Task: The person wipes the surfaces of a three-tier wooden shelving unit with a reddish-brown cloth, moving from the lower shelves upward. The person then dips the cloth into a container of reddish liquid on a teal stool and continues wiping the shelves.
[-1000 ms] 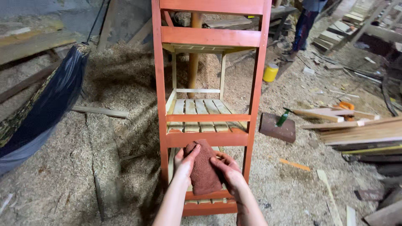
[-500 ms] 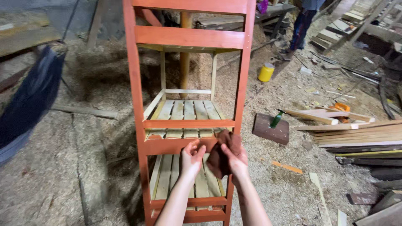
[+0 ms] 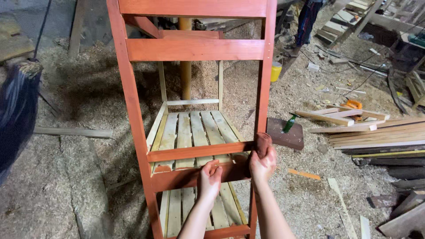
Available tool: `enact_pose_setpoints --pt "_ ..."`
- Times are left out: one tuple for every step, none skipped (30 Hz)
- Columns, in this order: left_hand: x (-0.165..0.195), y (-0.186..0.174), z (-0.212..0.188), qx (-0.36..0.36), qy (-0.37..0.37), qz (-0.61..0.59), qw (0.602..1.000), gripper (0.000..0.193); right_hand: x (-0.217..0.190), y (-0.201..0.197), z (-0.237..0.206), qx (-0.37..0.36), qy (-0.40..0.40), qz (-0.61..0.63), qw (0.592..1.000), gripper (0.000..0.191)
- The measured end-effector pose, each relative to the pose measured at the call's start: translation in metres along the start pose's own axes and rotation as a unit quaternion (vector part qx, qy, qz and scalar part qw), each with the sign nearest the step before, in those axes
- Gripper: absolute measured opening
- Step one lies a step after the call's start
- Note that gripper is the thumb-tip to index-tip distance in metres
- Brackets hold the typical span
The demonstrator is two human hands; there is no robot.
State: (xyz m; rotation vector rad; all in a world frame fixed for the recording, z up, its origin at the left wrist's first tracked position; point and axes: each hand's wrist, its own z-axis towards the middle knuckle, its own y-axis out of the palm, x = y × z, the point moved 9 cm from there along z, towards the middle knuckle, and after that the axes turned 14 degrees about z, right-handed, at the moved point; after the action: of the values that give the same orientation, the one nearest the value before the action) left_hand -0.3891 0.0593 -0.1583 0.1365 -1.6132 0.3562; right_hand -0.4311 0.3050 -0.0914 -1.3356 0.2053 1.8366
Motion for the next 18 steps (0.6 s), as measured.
enact_pose_setpoints --pt "-0.007 -0.003 0.004 -0.005 -0.025 0.016 1.0 0.037 -0.002 0.008 -0.002 0.002 -0.021 -0.036 0.999 0.048" --pt "-0.007 -0.007 0.008 -0.004 -0.019 0.002 1.0 0.036 -0.004 0.013 -0.005 0.012 -0.044 -0.041 0.998 0.049" --pt "-0.008 -0.011 0.01 -0.003 -0.015 -0.011 1.0 0.035 -0.006 0.016 -0.01 0.02 -0.067 -0.046 0.997 0.05" --pt "-0.008 -0.015 0.012 -0.002 -0.01 -0.024 1.0 0.034 -0.008 0.017 -0.016 0.029 -0.089 -0.051 0.994 0.051" --pt "-0.013 -0.018 0.015 -0.013 -0.031 -0.019 0.999 0.036 -0.002 0.022 -0.023 0.016 -0.06 -0.042 0.997 0.049" --pt "-0.018 -0.022 0.017 -0.023 -0.051 -0.015 0.998 0.037 0.002 0.029 -0.031 0.004 -0.031 -0.031 0.999 0.048" --pt "-0.023 -0.025 0.018 -0.033 -0.071 -0.01 0.997 0.038 0.005 0.036 -0.04 -0.008 -0.002 -0.022 1.0 0.046" --pt "-0.029 -0.033 0.02 -0.027 -0.086 -0.012 0.996 0.039 -0.001 0.043 -0.05 -0.012 -0.02 -0.022 0.999 0.049" --pt "-0.035 -0.042 0.021 -0.021 -0.1 -0.015 0.995 0.039 -0.008 0.05 -0.062 -0.015 -0.038 -0.021 0.999 0.052" --pt "-0.042 -0.051 0.023 -0.014 -0.115 -0.017 0.993 0.039 -0.016 0.059 -0.073 -0.019 -0.056 -0.021 0.998 0.055" --pt "-0.04 -0.064 0.026 0.008 -0.075 -0.022 0.997 0.038 -0.019 0.067 -0.085 -0.025 -0.051 -0.01 0.998 0.058" --pt "-0.038 -0.079 0.029 0.03 -0.036 -0.028 0.999 0.037 -0.023 0.076 -0.098 -0.032 -0.047 0.001 0.998 0.061" --pt "-0.037 -0.093 0.031 0.051 0.004 -0.032 0.998 0.035 -0.026 0.086 -0.111 -0.039 -0.041 0.013 0.998 0.063" --pt "-0.044 -0.106 0.033 0.062 -0.004 -0.043 0.997 0.035 -0.037 0.093 -0.124 -0.025 -0.072 0.004 0.997 0.067" --pt "-0.051 -0.119 0.035 0.074 -0.012 -0.053 0.996 0.035 -0.048 0.101 -0.137 -0.013 -0.103 -0.005 0.995 0.071" --pt "-0.058 -0.132 0.036 0.086 -0.019 -0.063 0.994 0.035 -0.06 0.108 -0.149 -0.001 -0.134 -0.013 0.991 0.075" --pt "-0.056 -0.146 0.037 0.102 0.014 -0.057 0.993 0.033 -0.066 0.118 -0.161 -0.005 -0.127 0.008 0.992 0.073" --pt "-0.053 -0.161 0.035 0.119 0.048 -0.051 0.99 0.031 -0.072 0.127 -0.173 -0.011 -0.12 0.028 0.992 0.07"
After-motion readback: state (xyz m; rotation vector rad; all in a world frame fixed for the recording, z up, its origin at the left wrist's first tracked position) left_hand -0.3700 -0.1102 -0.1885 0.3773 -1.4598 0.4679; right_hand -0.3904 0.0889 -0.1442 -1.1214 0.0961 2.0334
